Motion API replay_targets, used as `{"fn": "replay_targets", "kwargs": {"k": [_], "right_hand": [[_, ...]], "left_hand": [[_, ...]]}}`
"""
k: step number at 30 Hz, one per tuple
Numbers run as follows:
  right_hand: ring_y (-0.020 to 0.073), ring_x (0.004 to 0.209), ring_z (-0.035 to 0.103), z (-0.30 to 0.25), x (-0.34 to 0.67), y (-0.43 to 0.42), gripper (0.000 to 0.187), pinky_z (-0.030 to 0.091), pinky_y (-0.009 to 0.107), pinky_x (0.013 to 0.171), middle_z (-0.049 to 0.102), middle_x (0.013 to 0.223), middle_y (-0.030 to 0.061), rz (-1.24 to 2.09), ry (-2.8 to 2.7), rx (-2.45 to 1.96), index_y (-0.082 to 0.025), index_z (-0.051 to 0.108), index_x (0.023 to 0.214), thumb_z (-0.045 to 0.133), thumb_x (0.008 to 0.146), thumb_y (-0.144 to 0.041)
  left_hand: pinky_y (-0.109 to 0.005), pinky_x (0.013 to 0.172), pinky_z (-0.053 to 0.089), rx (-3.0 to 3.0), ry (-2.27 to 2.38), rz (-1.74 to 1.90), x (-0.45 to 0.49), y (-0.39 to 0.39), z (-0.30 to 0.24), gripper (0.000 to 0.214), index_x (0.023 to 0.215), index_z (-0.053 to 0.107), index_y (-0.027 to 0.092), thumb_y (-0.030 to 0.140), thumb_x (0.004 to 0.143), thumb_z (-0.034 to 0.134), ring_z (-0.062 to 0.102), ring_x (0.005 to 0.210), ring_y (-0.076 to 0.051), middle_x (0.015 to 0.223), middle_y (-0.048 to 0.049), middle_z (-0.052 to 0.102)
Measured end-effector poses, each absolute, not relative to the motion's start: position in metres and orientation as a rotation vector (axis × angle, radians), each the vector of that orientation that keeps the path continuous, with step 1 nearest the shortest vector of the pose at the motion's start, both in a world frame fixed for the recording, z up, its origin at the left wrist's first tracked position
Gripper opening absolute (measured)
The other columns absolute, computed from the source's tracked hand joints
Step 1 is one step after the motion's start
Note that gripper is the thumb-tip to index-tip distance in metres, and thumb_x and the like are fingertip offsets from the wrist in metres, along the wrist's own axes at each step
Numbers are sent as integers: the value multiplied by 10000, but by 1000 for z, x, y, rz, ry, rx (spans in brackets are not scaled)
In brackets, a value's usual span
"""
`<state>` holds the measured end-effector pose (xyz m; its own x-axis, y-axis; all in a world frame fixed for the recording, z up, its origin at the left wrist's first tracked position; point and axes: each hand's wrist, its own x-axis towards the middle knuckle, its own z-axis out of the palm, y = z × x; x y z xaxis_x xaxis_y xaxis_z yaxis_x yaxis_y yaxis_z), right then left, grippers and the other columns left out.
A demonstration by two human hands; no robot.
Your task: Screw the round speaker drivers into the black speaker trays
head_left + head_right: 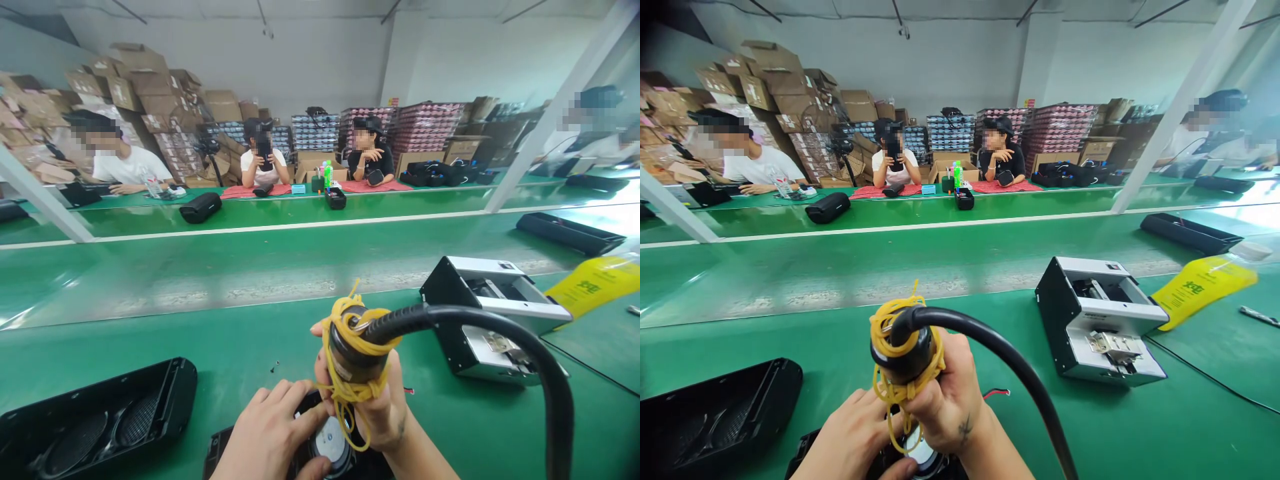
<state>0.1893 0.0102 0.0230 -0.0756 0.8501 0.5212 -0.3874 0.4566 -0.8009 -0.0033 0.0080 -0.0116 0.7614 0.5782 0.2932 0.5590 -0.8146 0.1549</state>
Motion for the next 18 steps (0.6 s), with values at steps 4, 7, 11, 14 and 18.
{"fn": "replay_targets", "kwargs": {"k": [4,7,11,14,18], "right_hand": [[130,484,436,29,189,10,681,379,216,389,558,737,10,1135,-1213,-421,-205,682,1284,715,962,-804],[128,483,438,31,190,10,647,357,207,397,553,707,10,1146,-1198,-394,-193,694,1221,691,986,-796],[137,458,432,30,193,11,630,356,217,386,557,674,13,1137,-1229,-332,-181,675,1217,673,1006,-775],[128,441,410,28,195,12,642,337,217,377,527,663,0,1135,-1225,-323,-174,680,1161,660,1002,-796],[115,451,409,26,195,12,637,322,204,380,530,691,7,1117,-1221,-306,-168,695,1123,646,1011,-793]], "left_hand": [[-300,644,489,2941,932,574,-2,9,-11,590,1340,691,419,648,816,834,749,897,-211,1197,31,786],[-294,628,477,3010,912,601,0,10,-7,596,1302,718,397,677,792,848,741,869,-201,1178,26,792],[-284,603,466,3150,854,462,3,12,2,535,1123,785,309,619,713,933,716,796,-193,1105,-5,804],[-283,592,462,3210,830,402,3,15,3,516,1088,794,298,648,728,914,696,770,-191,1073,-14,802],[-284,613,467,3194,839,427,-1,18,-11,494,1092,794,319,708,791,842,688,796,-191,1087,-11,794]]}}
